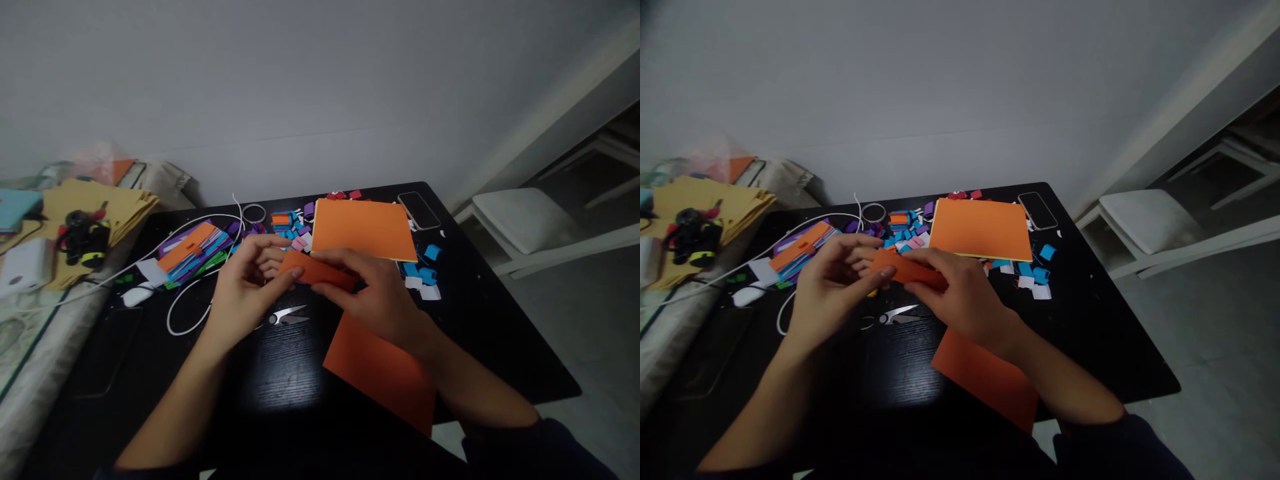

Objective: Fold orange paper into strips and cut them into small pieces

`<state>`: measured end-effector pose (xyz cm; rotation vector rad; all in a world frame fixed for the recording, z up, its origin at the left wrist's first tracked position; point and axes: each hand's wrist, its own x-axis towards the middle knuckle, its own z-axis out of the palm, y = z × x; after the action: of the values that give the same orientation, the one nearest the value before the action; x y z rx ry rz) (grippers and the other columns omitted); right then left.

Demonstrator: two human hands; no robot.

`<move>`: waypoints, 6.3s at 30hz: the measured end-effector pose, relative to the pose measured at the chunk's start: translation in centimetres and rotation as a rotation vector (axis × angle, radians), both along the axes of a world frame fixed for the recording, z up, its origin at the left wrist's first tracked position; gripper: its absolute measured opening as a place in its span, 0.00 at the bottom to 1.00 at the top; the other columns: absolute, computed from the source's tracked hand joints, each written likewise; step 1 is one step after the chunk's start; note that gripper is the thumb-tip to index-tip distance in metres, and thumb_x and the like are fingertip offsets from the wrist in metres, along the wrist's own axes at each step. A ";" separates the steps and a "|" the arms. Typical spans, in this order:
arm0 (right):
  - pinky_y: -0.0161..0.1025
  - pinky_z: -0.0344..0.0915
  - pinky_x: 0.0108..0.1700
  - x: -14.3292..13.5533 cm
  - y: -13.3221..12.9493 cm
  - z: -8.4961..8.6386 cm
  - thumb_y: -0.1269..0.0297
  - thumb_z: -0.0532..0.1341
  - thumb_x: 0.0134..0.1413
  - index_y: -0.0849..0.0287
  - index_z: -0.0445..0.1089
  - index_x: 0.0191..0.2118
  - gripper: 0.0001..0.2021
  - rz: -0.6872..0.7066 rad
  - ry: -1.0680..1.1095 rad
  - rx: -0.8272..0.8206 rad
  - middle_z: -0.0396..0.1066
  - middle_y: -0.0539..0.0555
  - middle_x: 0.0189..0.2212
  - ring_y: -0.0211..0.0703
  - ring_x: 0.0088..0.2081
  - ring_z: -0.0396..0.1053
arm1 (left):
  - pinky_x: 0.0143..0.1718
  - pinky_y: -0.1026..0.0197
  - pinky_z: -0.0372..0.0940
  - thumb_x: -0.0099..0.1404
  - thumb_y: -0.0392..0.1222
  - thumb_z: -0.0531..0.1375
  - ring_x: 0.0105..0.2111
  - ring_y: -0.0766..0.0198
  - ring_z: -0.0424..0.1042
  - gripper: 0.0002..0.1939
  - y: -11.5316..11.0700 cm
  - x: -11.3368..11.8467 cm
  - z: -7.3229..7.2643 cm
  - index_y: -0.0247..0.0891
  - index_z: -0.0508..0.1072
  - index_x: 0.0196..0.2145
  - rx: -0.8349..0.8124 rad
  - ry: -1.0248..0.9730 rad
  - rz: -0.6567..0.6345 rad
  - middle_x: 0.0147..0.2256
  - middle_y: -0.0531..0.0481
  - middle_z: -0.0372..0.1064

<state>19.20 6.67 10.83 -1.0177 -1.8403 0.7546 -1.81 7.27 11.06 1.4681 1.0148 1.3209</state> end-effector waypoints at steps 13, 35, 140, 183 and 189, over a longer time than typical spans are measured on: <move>0.53 0.79 0.54 -0.3 0.0 -0.5 0.71 0.69 0.63 0.52 0.72 0.58 0.19 -0.111 -0.217 0.326 0.73 0.58 0.50 0.52 0.50 0.77 | 0.31 0.68 0.72 0.62 0.37 0.73 0.28 0.71 0.74 0.14 0.1 0.4 -0.2 0.38 0.75 0.43 -0.038 -0.001 0.065 0.36 0.52 0.76; 0.38 0.78 0.42 -0.3 -0.2 0.0 0.70 0.61 0.68 0.55 0.73 0.59 0.16 0.086 0.232 -0.199 0.80 0.53 0.42 0.40 0.41 0.80 | 0.27 0.68 0.67 0.58 0.33 0.73 0.27 0.70 0.69 0.15 0.3 0.5 -0.6 0.41 0.80 0.43 -0.004 -0.030 -0.061 0.35 0.52 0.76; 0.50 0.77 0.53 0.8 -0.2 0.4 0.55 0.64 0.68 0.52 0.76 0.58 0.17 0.247 0.160 0.112 0.82 0.59 0.51 0.50 0.52 0.81 | 0.27 0.69 0.66 0.59 0.35 0.75 0.26 0.71 0.67 0.12 -0.6 0.3 0.7 0.40 0.78 0.38 -0.107 0.006 -0.177 0.29 0.56 0.70; 0.42 0.79 0.51 0.3 0.2 0.1 0.76 0.66 0.66 0.56 0.78 0.45 0.08 0.127 0.085 0.260 0.84 0.55 0.43 0.42 0.47 0.82 | 0.31 0.73 0.70 0.69 0.37 0.68 0.28 0.73 0.76 0.03 -1.2 -0.5 1.0 0.42 0.81 0.40 0.086 0.301 -0.066 0.32 0.56 0.80; 0.38 0.79 0.44 0.5 0.0 0.5 0.72 0.67 0.66 0.54 0.77 0.49 0.09 0.159 0.119 0.113 0.82 0.53 0.43 0.40 0.42 0.81 | 0.32 0.71 0.71 0.68 0.36 0.69 0.30 0.72 0.78 0.04 -1.3 -0.4 1.2 0.42 0.81 0.41 0.102 0.317 -0.048 0.33 0.56 0.81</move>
<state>19.65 6.69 11.34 -0.7454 -1.8534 0.7793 -2.20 6.01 12.26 1.8083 1.1171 1.1425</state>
